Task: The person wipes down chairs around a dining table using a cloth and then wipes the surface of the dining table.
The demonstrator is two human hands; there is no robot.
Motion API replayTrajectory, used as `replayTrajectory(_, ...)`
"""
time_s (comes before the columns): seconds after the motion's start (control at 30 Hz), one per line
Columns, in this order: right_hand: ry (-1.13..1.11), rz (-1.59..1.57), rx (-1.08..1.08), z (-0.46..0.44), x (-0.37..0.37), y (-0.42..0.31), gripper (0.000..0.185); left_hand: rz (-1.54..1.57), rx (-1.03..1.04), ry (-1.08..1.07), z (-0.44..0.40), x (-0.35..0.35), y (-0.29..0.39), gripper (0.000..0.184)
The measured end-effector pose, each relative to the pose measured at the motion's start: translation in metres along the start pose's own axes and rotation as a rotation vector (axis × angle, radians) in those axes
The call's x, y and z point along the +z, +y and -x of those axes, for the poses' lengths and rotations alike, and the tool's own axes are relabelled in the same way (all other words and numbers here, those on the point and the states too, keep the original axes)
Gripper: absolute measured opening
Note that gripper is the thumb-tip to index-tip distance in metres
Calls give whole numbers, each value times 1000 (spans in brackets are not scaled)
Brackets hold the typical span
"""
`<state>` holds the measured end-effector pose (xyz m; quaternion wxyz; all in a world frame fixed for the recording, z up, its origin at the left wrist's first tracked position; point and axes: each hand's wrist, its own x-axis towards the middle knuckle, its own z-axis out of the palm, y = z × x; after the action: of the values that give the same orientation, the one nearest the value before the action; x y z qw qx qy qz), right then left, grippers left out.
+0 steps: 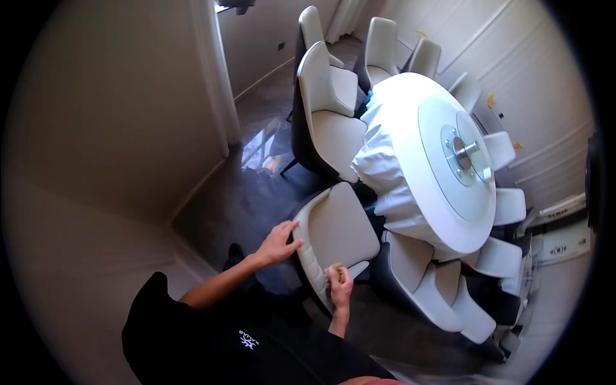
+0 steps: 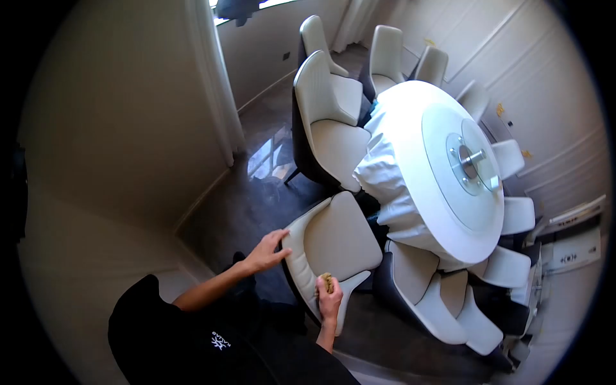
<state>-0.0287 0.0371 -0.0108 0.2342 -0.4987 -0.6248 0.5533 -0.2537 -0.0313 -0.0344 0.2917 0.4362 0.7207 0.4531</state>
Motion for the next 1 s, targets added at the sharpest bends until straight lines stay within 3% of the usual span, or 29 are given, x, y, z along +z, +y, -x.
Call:
replayTrajectory(0.03,76,-155,-53,-7,20,-17,18,-69,45,-108,-1,-14,3,60)
replayTrajectory(0.1,74,-494,43,-12,48,-58,17,-42,31,-240,-6,-44,21,59)
replayTrajectory(0.2,-91,-760,104,-14,83,-122,25,771,-75,-551,-17,-90,61,55)
replayTrajectory(0.3,-239,-793,75,-21,103,-153,28,867,-79,-762,-33,-131,79,56)
replayTrajectory(0.33,-269,-758,62,-27,108,-152,25,674,-68,-697,-36,-141,80,50)
replayTrajectory(0.37,-257,-768,67,-31,112,-154,25,669,-75,-711,-41,-146,74,50)
replayTrajectory(0.43,-132,-311,-117,-41,120,-165,22,304,-20,-605,-54,-159,61,37)
replayTrajectory(0.5,-16,-220,-156,-54,124,-165,19,402,-67,-570,-62,-169,45,26)
replayTrajectory(0.63,75,-303,-145,-84,130,-151,19,440,-186,-534,-81,-195,36,28)
replayTrajectory(0.8,-44,-378,-102,-140,145,-181,20,403,-224,-417,-134,-231,33,27)
replayTrajectory(0.9,-92,-377,-94,-191,149,-200,20,361,-131,-315,-177,-245,23,23)
replayTrajectory(1.0,-87,-420,-137,-256,157,-219,21,501,-105,-156,-232,-261,27,19)
